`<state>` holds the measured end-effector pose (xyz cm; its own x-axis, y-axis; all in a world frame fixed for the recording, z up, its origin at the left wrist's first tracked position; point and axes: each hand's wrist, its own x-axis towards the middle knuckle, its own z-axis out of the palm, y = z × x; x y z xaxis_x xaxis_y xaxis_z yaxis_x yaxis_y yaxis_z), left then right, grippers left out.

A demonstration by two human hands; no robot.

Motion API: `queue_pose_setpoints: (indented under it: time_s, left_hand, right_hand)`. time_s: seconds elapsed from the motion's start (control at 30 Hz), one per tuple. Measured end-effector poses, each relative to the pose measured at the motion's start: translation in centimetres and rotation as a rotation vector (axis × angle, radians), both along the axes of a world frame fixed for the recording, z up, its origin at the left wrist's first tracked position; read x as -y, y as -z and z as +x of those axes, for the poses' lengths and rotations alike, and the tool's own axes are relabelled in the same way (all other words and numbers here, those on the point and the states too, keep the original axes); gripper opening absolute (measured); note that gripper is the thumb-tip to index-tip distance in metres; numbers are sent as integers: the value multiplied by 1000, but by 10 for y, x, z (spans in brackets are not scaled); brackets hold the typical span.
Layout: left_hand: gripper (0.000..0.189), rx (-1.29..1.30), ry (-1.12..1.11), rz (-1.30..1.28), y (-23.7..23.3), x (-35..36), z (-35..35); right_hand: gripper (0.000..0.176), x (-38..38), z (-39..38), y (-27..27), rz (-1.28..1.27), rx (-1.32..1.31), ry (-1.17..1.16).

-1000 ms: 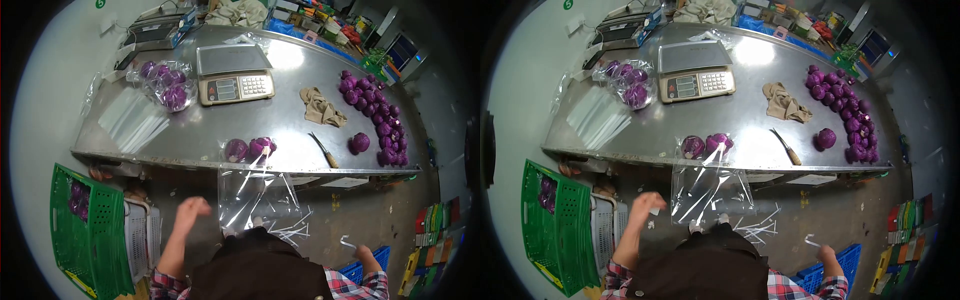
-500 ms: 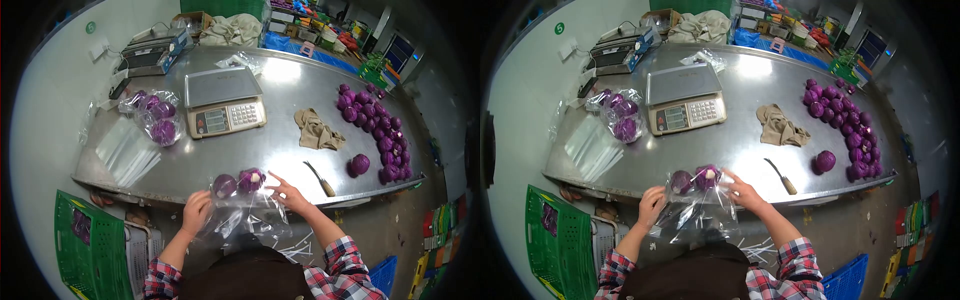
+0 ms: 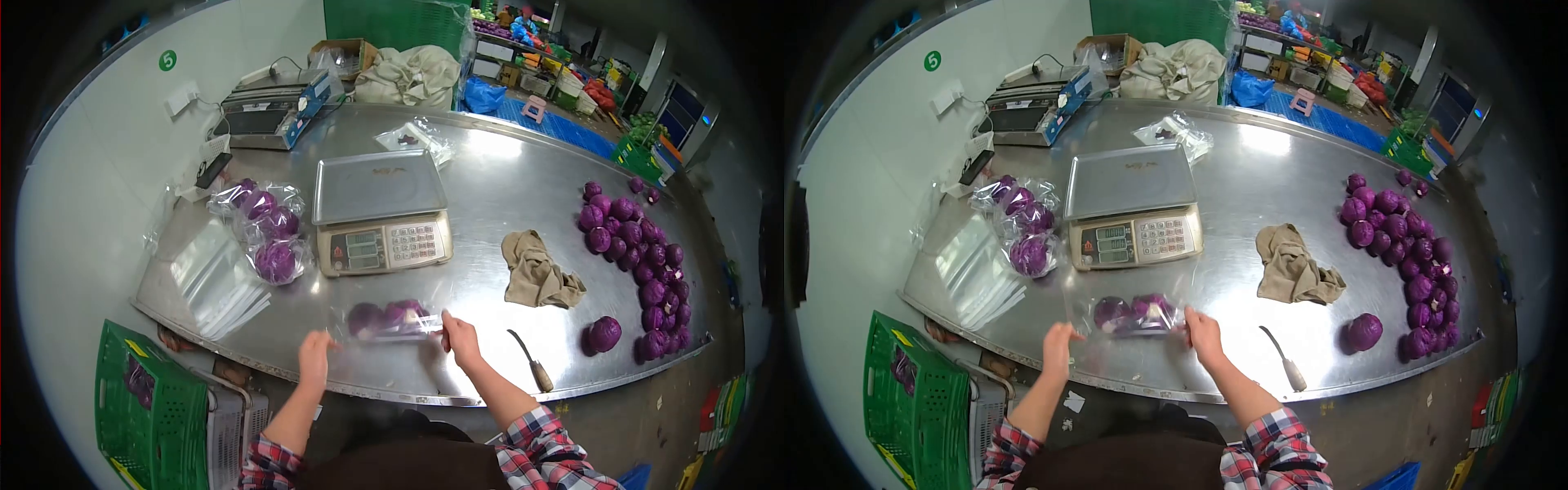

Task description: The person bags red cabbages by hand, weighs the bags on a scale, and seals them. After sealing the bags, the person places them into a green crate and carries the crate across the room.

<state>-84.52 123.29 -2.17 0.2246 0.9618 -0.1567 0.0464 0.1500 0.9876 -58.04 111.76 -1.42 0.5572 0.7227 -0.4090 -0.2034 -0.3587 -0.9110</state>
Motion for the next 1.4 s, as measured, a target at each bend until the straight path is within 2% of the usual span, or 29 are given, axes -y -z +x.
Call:
queue_pose_setpoints:
  time_s: [0.07,0.13,0.23,0.27,0.33,0.4,0.47,0.57,0.63,0.67,0.73,0.8,0.87,0.93,1.0,1.03,1.17,1.27,1.3,1.33,1.37,1.4]
  left_hand:
    - [19,-224,-11,-54,28,31,-22]
    - [12,-419,122,-80,11,55,-34]
    - [7,-499,-7,298,6,64,-44]
    - [10,-453,18,466,0,66,-43]
    - [19,-339,52,805,-59,56,-4]
    - [19,-402,642,1005,-82,39,47]
    - [19,-691,916,1040,-42,22,77]
    - [28,-913,1275,781,-6,-3,71]
    - [30,-835,1193,775,-2,2,66]
    - [31,-796,1150,766,0,7,63]
    - [30,-802,1052,714,2,12,59]
    - [30,-790,984,692,3,13,57]
    - [30,-765,980,695,8,16,52]
    - [23,-708,927,697,10,17,48]
    - [20,-640,866,677,15,18,44]
    - [21,-600,832,653,20,19,40]
    - [22,-371,634,655,38,28,38]
    - [23,-460,710,653,31,29,34]
    - [22,-497,730,647,39,28,34]
    - [23,-442,701,505,25,27,35]
    - [33,-606,891,314,50,21,35]
    - [32,-548,752,314,40,26,37]
  right_hand:
    - [39,23,-13,13,-48,-121,26]
    - [38,46,-29,17,-131,-142,64]
    - [39,77,-42,24,-185,-117,97]
    - [40,84,-45,21,-204,-89,98]
    - [40,89,-52,16,-211,-76,120]
    - [39,98,-57,23,-179,-46,126]
    - [33,112,-55,19,-204,-163,129]
    - [25,136,-44,15,-283,-414,236]
    - [23,151,-40,11,-285,-620,295]
    - [25,156,-40,8,-300,-594,327]
    - [26,154,-23,-8,-363,-288,341]
    - [28,134,-16,-22,-156,570,353]
    - [32,88,-11,-32,207,811,44]
    - [34,35,-20,-59,299,1041,-406]
    - [43,27,-7,-25,-264,595,-915]
    - [52,41,-7,-13,-167,511,-769]
    - [56,85,-23,9,-26,308,-523]
    - [51,97,-28,20,-30,242,-403]
    - [45,98,-23,24,-150,205,-439]
    - [40,97,-16,27,-265,175,-493]
    - [32,99,-15,32,-271,81,-437]
    - [32,107,-11,58,-172,-74,-327]
